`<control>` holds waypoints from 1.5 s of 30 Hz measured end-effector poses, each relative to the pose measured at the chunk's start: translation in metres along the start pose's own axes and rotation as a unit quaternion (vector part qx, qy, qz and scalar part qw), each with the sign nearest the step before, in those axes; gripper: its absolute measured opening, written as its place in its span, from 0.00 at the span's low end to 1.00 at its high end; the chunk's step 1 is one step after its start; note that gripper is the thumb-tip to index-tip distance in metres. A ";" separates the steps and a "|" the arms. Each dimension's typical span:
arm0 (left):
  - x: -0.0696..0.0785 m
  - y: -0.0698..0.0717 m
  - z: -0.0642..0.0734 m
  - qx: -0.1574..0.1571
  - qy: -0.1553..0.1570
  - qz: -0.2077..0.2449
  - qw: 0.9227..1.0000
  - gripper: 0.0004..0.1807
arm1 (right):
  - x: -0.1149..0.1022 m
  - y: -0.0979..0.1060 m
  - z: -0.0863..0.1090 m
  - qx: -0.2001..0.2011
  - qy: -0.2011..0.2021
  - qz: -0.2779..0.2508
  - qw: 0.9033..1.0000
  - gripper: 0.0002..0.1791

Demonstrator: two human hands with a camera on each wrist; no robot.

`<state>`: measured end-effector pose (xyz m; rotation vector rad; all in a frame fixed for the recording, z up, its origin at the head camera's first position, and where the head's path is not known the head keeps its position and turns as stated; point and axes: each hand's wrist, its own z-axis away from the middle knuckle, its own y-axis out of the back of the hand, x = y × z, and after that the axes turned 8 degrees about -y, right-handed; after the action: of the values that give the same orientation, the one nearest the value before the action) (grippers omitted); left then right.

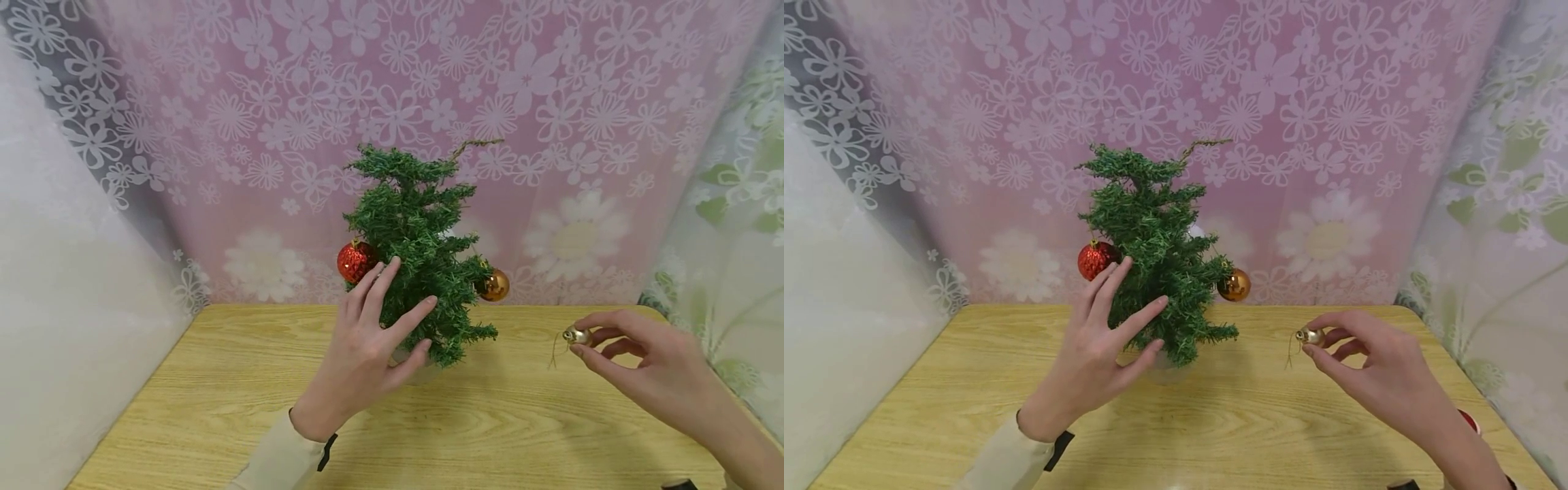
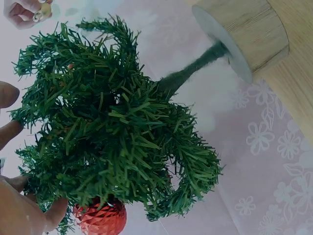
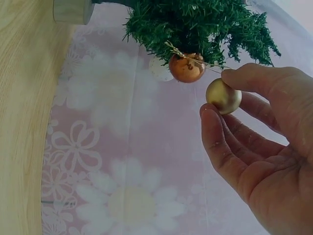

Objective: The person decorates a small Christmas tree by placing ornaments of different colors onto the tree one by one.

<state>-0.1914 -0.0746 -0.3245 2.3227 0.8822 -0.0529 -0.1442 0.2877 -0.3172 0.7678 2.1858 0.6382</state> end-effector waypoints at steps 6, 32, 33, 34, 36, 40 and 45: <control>0.001 0.001 0.003 -0.009 0.016 0.016 1.000 0.25 | -0.008 -0.001 0.004 0.001 -0.011 0.009 1.000 0.30; 0.002 0.003 0.000 -0.024 0.021 0.020 0.999 0.27 | -0.028 -0.013 0.002 0.029 0.073 -0.077 0.994 0.27; 0.002 0.003 0.000 -0.025 0.021 0.020 0.999 0.26 | -0.029 -0.014 0.002 0.030 0.076 -0.081 0.993 0.25; 0.002 0.003 0.000 -0.026 0.021 0.020 0.999 0.26 | -0.030 -0.014 0.002 0.032 0.077 -0.083 0.993 0.24; 0.001 0.003 0.000 -0.027 0.021 0.021 0.999 0.26 | -0.034 -0.015 0.001 0.032 0.077 -0.081 0.993 0.24; 0.001 0.004 0.000 -0.029 0.019 0.024 0.999 0.27 | -0.040 -0.016 -0.001 0.029 0.076 -0.073 0.994 0.28; 0.001 0.004 0.000 -0.029 0.019 0.025 0.999 0.27 | -0.045 -0.018 -0.003 0.026 0.087 -0.076 0.993 0.24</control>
<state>-0.1883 -0.0761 -0.3222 2.2982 0.8327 0.0383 -0.1273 0.2440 -0.3055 0.5840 2.4015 0.5915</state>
